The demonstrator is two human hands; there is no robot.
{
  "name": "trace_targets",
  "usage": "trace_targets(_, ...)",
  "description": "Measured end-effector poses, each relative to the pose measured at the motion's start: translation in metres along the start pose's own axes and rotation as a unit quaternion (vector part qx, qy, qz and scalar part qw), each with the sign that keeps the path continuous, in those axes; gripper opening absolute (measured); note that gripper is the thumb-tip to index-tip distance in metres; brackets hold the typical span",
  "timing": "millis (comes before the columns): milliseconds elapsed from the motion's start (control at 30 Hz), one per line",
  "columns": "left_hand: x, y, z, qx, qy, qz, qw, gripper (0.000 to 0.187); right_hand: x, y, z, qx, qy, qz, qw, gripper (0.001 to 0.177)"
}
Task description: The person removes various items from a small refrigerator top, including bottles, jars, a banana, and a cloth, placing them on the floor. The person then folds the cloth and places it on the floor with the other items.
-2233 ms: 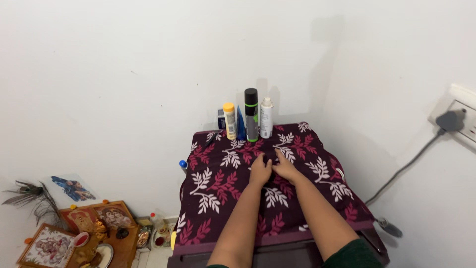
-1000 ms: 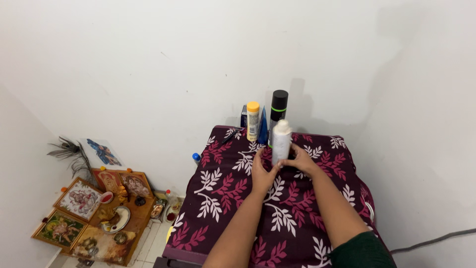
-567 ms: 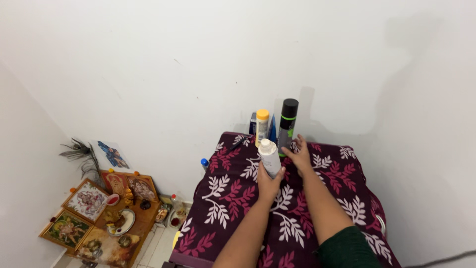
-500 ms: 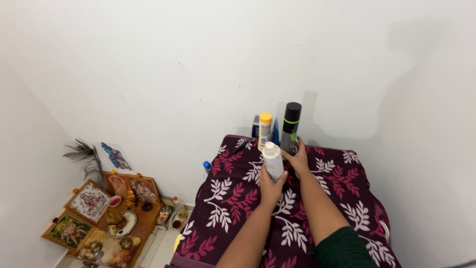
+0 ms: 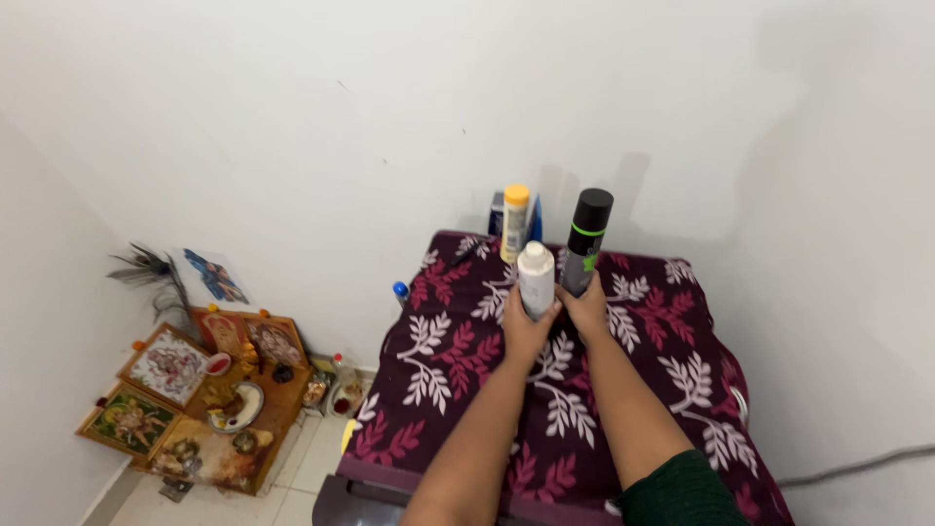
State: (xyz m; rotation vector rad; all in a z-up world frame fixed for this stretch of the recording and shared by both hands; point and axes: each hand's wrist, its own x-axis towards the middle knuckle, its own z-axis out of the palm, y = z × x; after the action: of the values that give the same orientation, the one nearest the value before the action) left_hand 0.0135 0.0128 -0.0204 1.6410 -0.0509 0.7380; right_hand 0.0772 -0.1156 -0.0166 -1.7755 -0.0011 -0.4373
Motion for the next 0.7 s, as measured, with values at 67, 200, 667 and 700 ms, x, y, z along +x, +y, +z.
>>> trace_targets(67, 0.000, -0.004, -0.003, 0.010, -0.022, 0.011, 1.000, 0.074, -0.018, -0.003, -0.011, 0.004, -0.007, -0.009, 1.000, 0.058)
trace_targets(200, -0.005, -0.003, -0.010, 0.021, -0.059, 0.003, 0.998, 0.068, -0.050, -0.012, -0.029, 0.047, -0.013, -0.025, 0.999, 0.062)
trace_targets(667, -0.010, 0.020, -0.032, -0.043, -0.188, -0.109, 0.975, 0.073, -0.100, -0.027, -0.051, -0.037, 0.045, -0.018, 0.998, 0.076)
trace_targets(700, -0.009, 0.022, -0.033, -0.031, -0.200, -0.126, 0.971, 0.073, -0.101, -0.027, -0.052, -0.013, 0.043, -0.017, 0.999, 0.077)
